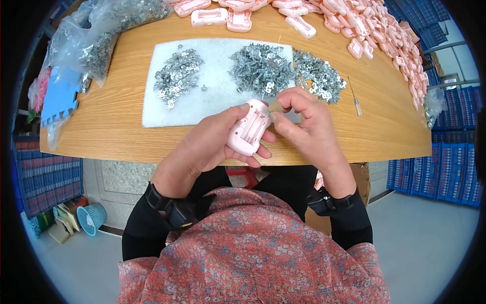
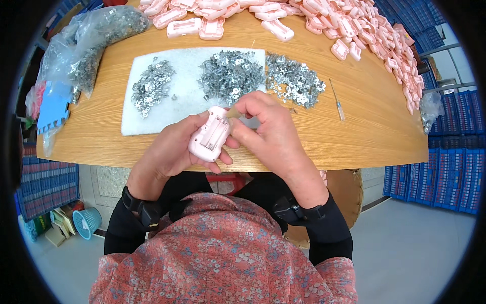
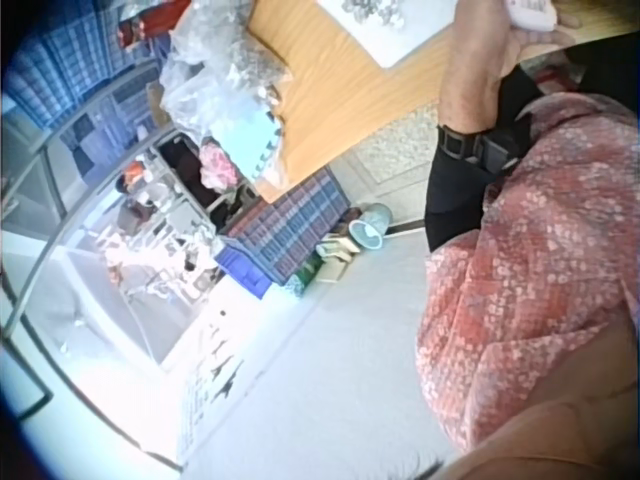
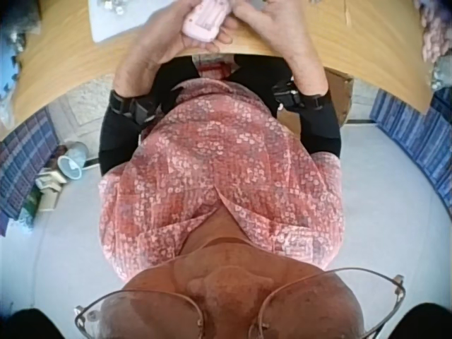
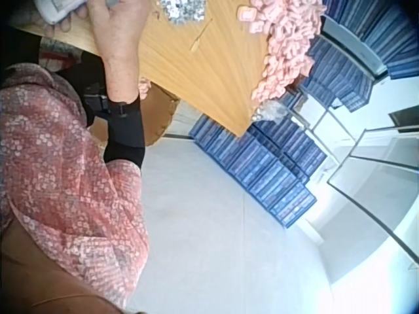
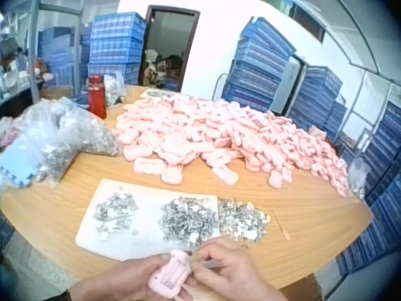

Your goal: The person sits at a wooden table and repeatedly assembles small pink plastic housings. They pick up individual metal components from a white foam sheet and insert them into the plastic parts by hand. The person handles the items one at a time, placing the assembled units into a pile on the table.

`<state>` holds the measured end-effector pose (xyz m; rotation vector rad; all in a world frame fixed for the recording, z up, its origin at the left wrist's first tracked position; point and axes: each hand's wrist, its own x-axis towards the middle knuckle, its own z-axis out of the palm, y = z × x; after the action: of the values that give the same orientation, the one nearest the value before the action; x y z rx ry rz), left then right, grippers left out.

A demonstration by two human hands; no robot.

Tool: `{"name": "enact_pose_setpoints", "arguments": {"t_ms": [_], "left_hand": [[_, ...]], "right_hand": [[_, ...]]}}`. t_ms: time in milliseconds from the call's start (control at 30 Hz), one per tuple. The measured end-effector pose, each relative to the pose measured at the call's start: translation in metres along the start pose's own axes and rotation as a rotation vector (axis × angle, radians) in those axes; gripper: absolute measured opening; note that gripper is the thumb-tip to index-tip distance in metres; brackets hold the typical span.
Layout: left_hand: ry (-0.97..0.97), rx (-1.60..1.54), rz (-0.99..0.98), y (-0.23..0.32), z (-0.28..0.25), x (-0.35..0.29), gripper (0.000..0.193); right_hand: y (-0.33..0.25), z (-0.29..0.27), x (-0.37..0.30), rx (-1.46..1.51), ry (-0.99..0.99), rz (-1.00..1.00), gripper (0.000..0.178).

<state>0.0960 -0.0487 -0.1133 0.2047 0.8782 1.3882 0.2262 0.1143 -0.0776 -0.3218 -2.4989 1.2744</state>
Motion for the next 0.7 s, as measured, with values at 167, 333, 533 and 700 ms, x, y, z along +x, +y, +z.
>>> {"name": "enact_pose_setpoints", "arguments": {"t_ms": [167,333,533,700], "left_hand": [[0.043,0.045,-0.008,-0.001,0.004,0.001,0.051],[0.085,0.063,-0.004,-0.004,0.007,0.000,0.048],[0.047,0.097,0.007,-0.005,0.006,0.001,0.046],[-0.045,0.067,0.081,-0.006,-0.001,0.001,0.049]], "right_hand": [[0.001,0.008,0.003,-0.225,0.017,-0.075,0.014],[-0.007,0.013,0.003,-0.448,0.047,-0.161,0.011],[-0.020,0.010,0.005,-0.346,-0.027,0.060,0.013],[-0.015,0.005,0.002,-0.127,-0.036,0.233,0.018]]}}
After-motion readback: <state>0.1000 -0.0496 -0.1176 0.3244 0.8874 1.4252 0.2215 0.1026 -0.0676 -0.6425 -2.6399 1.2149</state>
